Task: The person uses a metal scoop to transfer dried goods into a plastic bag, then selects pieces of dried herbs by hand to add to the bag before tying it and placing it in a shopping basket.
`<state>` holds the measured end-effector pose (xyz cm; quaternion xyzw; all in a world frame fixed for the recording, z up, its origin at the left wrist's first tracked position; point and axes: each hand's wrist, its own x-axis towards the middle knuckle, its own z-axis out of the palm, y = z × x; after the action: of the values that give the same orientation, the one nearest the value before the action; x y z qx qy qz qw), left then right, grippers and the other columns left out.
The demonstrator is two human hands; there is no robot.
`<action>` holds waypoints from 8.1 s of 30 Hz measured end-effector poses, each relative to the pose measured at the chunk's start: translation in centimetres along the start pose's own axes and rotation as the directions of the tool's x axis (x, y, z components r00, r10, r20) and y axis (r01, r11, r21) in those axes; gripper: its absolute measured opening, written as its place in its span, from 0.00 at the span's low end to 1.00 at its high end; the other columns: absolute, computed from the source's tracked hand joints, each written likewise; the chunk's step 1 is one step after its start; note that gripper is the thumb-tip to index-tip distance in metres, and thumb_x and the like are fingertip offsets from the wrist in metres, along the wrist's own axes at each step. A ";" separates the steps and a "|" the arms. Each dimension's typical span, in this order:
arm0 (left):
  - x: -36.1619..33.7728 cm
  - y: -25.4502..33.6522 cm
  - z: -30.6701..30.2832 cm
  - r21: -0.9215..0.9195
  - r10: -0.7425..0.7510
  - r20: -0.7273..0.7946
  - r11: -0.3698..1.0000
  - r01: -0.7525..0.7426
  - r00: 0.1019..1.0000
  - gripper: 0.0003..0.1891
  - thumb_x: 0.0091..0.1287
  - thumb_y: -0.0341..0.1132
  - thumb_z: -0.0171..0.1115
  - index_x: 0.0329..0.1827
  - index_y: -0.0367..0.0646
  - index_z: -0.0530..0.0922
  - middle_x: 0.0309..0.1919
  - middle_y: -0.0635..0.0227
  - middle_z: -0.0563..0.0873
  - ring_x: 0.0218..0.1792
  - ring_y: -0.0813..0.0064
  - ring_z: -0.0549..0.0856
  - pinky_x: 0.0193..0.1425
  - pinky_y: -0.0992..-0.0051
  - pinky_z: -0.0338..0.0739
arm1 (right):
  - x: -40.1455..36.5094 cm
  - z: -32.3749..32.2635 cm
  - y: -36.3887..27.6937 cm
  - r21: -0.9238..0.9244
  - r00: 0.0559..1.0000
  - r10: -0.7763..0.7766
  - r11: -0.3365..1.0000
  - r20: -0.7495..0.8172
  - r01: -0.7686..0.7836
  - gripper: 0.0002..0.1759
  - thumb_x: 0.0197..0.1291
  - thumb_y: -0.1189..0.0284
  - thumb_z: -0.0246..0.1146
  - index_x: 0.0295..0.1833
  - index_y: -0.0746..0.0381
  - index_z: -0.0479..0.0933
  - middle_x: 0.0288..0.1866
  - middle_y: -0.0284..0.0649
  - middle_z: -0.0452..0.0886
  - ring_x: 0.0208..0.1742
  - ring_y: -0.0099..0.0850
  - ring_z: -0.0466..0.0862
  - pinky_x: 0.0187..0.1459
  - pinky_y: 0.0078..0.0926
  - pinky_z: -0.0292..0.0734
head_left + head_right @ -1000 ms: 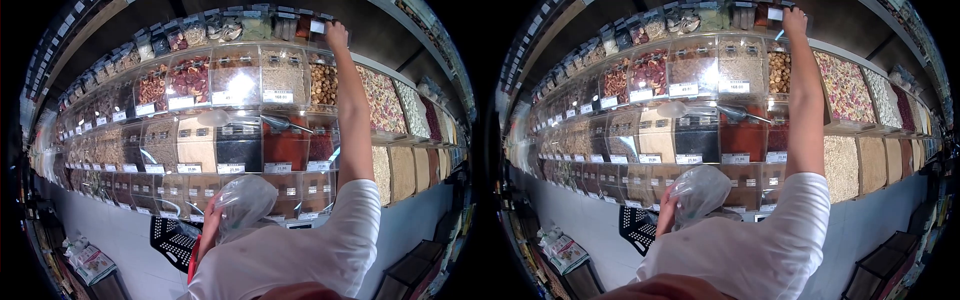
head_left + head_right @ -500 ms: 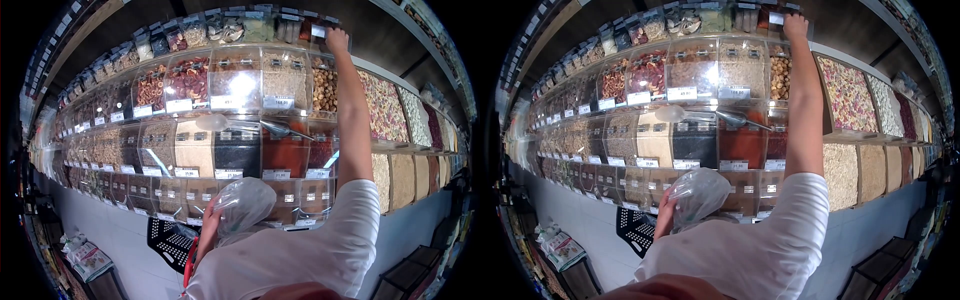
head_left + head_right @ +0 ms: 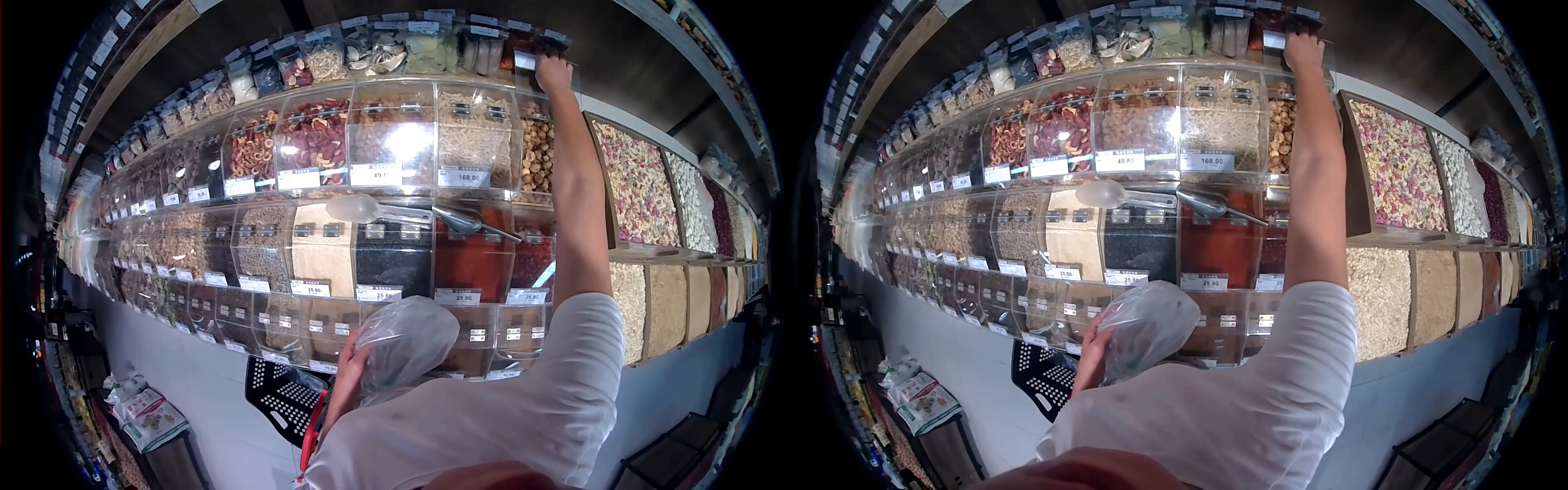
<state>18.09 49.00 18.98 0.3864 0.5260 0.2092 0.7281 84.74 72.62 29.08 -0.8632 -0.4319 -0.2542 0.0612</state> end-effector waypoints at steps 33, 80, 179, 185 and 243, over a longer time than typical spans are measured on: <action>0.2 -2.7 -1.1 0.382 -0.168 0.537 0.922 -0.060 0.827 0.22 0.70 0.40 0.57 0.65 0.41 0.71 0.46 0.68 0.81 0.41 0.81 0.77 0.44 0.78 0.74 | -36.4 -9.1 -2.4 0.728 0.956 -0.205 0.686 0.211 -0.013 0.22 0.58 0.60 0.68 0.54 0.61 0.80 0.51 0.43 0.80 0.55 0.42 0.78 0.57 0.34 0.72; -5.0 -4.9 3.3 0.360 -0.003 0.412 0.919 -0.160 0.911 0.28 0.69 0.50 0.57 0.67 0.45 0.70 0.52 0.61 0.81 0.52 0.72 0.79 0.58 0.71 0.72 | -32.1 -5.2 -0.1 0.484 0.987 -0.060 0.866 -0.146 0.124 0.22 0.65 0.65 0.61 0.59 0.67 0.75 0.58 0.55 0.73 0.59 0.50 0.74 0.62 0.41 0.68; 7.2 4.2 18.0 -0.188 0.051 0.556 0.980 0.065 0.830 0.25 0.73 0.40 0.45 0.70 0.37 0.62 0.55 0.59 0.80 0.53 0.66 0.82 0.53 0.66 0.80 | -20.4 -0.6 -0.3 0.414 0.982 -0.113 0.895 -0.149 0.166 0.18 0.64 0.56 0.60 0.45 0.61 0.72 0.32 0.50 0.80 0.34 0.52 0.82 0.36 0.46 0.77; 8.5 4.1 18.7 -0.147 0.048 0.569 0.988 0.045 0.821 0.25 0.75 0.45 0.45 0.69 0.39 0.64 0.54 0.58 0.81 0.50 0.67 0.84 0.52 0.66 0.80 | -19.9 -3.9 -1.1 0.860 0.967 0.220 0.510 -0.130 -0.001 0.18 0.61 0.58 0.66 0.40 0.63 0.76 0.21 0.34 0.76 0.22 0.26 0.76 0.27 0.26 0.73; 7.0 4.1 15.1 -0.325 -0.109 0.536 0.889 0.324 0.837 0.27 0.77 0.56 0.37 0.64 0.44 0.67 0.55 0.63 0.80 0.55 0.65 0.81 0.60 0.62 0.76 | -25.3 -3.3 -2.2 0.339 0.970 -0.211 0.910 -0.118 0.239 0.14 0.54 0.67 0.64 0.45 0.60 0.79 0.42 0.50 0.74 0.44 0.48 0.78 0.46 0.44 0.76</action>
<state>35.07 51.34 20.18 0.2056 0.3040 0.1192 0.9225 69.17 54.83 19.18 -0.7722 -0.5640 -0.2122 0.2012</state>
